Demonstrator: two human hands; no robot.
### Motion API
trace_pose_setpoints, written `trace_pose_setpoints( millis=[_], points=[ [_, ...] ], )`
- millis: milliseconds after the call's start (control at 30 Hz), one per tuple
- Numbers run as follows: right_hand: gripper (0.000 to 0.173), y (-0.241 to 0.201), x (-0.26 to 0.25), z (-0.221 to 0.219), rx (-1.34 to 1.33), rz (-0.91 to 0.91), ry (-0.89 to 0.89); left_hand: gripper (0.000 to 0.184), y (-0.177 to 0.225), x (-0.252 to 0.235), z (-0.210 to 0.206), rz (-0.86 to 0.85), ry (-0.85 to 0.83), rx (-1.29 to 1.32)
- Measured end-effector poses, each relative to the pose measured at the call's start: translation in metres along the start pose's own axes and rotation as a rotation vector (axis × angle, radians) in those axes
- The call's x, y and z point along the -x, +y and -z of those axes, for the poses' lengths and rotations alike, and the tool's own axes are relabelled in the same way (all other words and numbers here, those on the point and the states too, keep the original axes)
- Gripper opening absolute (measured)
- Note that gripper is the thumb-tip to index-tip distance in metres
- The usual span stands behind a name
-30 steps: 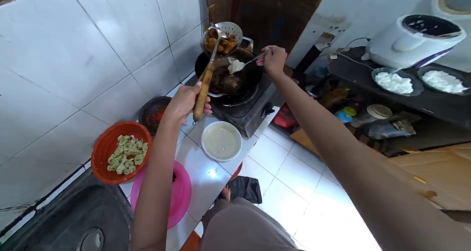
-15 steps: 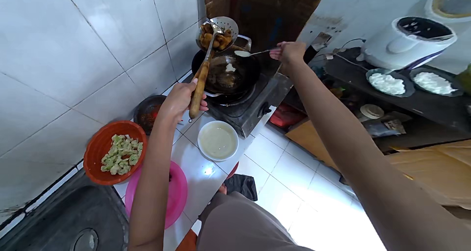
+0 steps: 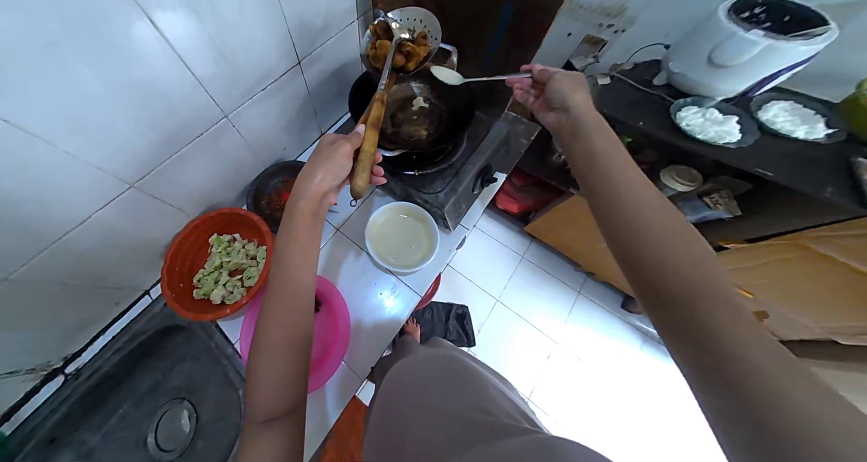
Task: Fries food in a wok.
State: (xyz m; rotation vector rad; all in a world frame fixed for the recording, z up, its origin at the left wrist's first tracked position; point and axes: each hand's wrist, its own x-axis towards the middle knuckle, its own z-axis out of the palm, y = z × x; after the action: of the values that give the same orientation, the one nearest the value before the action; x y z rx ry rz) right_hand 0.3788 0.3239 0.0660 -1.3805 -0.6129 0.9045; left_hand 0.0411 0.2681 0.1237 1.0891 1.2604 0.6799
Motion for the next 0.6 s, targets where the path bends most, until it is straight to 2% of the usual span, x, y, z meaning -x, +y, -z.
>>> trace_pose_setpoints(
  millis=[167,267,333,433,500,567,600],
  points=[
    [0.025,0.003,0.083,0.021,0.104,-0.010,-0.088,0.037,-0.002,0.007,0.000,-0.004,-0.014,-0.017],
    [0.031,0.041,0.136,0.030,0.245,0.004,-0.182,0.036,-0.001,0.011,-0.001,-0.019,-0.014,-0.028],
    [0.033,0.088,0.161,0.039,0.375,0.135,-0.302,0.036,-0.001,0.012,-0.001,-0.028,-0.021,-0.030],
    [0.033,0.154,0.181,0.045,0.618,0.460,-0.440,0.037,-0.001,0.014,-0.002,-0.041,-0.036,-0.039],
    [0.029,0.181,0.181,0.048,0.720,0.670,-0.496,0.036,-0.001,0.016,-0.002,-0.043,-0.033,-0.047],
    [0.028,0.196,0.177,0.051,0.765,0.751,-0.506,0.036,-0.002,0.018,-0.003,-0.042,-0.035,-0.062],
    [0.028,0.200,0.176,0.052,0.758,0.730,-0.483,0.036,-0.002,0.019,-0.003,-0.044,-0.036,-0.063]
  ],
)
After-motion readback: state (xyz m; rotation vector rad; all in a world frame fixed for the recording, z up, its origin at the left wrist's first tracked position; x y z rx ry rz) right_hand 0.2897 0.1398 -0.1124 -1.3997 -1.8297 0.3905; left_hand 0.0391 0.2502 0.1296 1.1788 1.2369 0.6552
